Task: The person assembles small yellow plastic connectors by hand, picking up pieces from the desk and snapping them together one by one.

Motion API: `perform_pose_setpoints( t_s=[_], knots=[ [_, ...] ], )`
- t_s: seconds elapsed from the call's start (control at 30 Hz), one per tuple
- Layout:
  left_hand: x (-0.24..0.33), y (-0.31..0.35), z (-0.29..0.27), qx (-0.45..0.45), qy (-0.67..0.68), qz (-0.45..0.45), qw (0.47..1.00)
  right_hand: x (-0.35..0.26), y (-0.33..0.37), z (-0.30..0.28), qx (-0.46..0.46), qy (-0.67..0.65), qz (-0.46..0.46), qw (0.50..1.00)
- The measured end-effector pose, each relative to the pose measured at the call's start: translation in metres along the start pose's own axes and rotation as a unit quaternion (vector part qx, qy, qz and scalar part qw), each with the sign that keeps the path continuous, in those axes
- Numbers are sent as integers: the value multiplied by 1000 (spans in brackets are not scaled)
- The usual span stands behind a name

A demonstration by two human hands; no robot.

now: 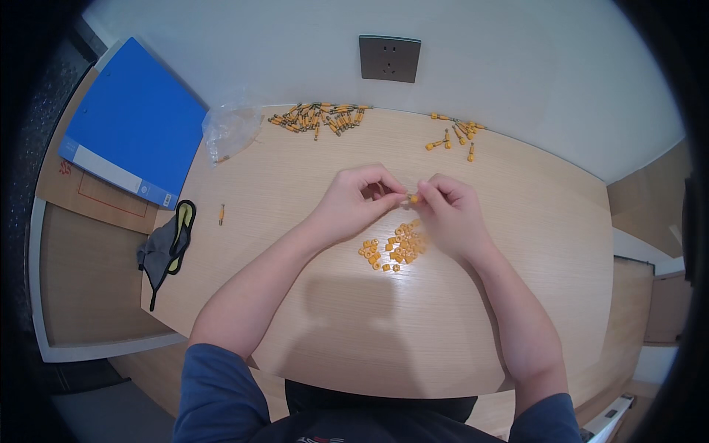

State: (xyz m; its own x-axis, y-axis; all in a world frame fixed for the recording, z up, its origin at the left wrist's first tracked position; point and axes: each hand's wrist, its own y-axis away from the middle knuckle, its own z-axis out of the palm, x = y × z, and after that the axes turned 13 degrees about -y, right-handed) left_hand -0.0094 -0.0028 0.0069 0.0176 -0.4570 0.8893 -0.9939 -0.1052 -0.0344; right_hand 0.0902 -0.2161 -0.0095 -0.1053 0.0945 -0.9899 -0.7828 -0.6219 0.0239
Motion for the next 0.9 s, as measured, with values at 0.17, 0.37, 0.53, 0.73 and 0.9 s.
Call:
perform_pose_setpoints(
  t_s=[0.17, 0.37, 0.53, 0.73, 0.9],
  knots=[
    [-3, 1, -2, -2, -7, -20, 1000, -23, 7, 20, 27, -48, 10, 998],
    [-8, -3, 1, 0, 35, -17, 999, -12, 4, 5, -27, -21, 39, 999],
    [-12, -3, 2, -19, 84, -15, 996, -16, 6, 6, -34, 19, 65, 997],
    [-6, 3, -1, -11, 64, -26, 998, -7, 3, 10, -25, 34, 64, 997],
    [-3, -2, -3, -7, 50, -3, 999, -8, 4, 13, -14, -20, -23, 999]
  ],
)
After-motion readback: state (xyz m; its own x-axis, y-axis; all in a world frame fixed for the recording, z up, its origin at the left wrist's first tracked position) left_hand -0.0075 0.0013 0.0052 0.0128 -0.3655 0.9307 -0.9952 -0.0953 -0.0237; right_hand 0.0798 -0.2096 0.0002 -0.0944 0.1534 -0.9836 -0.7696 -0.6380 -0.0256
